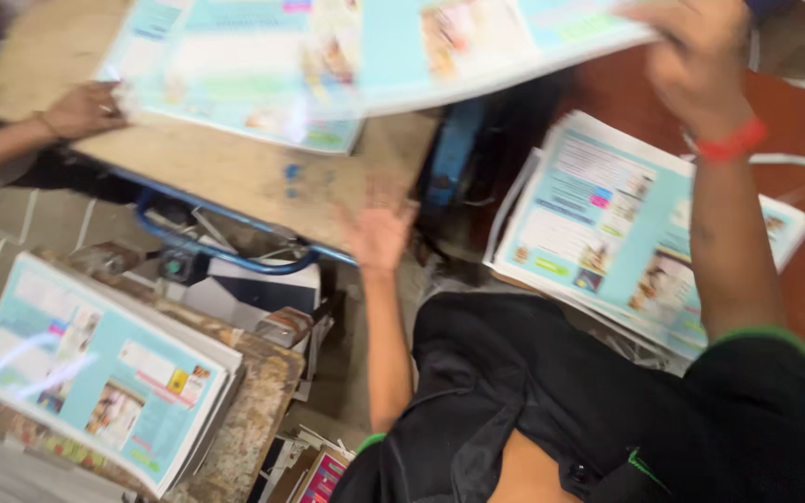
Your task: The person repeatedly picks up stacks of printed papers from a table and places them into a machine. The person then retrieves the processed papers and stacks them on a separate surface. The task involves continuous handling of paper stacks in a repetitive loop.
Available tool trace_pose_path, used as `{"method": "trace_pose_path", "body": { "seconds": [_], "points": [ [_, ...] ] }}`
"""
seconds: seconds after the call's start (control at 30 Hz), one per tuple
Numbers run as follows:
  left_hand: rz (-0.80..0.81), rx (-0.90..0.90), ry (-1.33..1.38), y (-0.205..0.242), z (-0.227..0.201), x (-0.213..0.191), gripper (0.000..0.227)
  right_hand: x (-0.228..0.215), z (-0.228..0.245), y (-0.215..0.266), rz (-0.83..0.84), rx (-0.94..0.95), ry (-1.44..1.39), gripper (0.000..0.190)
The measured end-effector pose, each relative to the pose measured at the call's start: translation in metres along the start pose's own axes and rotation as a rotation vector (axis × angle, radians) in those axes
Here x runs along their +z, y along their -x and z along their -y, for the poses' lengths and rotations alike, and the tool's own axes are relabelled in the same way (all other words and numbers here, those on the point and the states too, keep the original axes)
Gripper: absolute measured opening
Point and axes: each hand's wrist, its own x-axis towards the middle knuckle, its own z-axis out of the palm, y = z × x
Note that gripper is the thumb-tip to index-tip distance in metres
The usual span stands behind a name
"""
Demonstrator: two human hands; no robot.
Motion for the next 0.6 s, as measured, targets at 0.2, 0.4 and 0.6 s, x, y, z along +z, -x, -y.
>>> {"method": "trace_pose_path", "body": {
  "seconds": [0.2,0.4,0.6],
  "points": [
    [-0.093,-0.114,-0.502,-0.004,0.036,-0.004,0.083,-0.137,0.042,0.253,-0.040,0.438,0.138,0.030],
    [-0.262,-0.407,-1.411,-0.032,0.148,-0.180,0.063,-0.094,0.059,0.490,0.223,0.877,0.313,0.046],
    [-0.152,-0.394,-1.729,-0.073,0.157,-0.260,0.049,-0.066,0.054,0.560,0.273,1.166,0.131,0.049]
  ]
}}
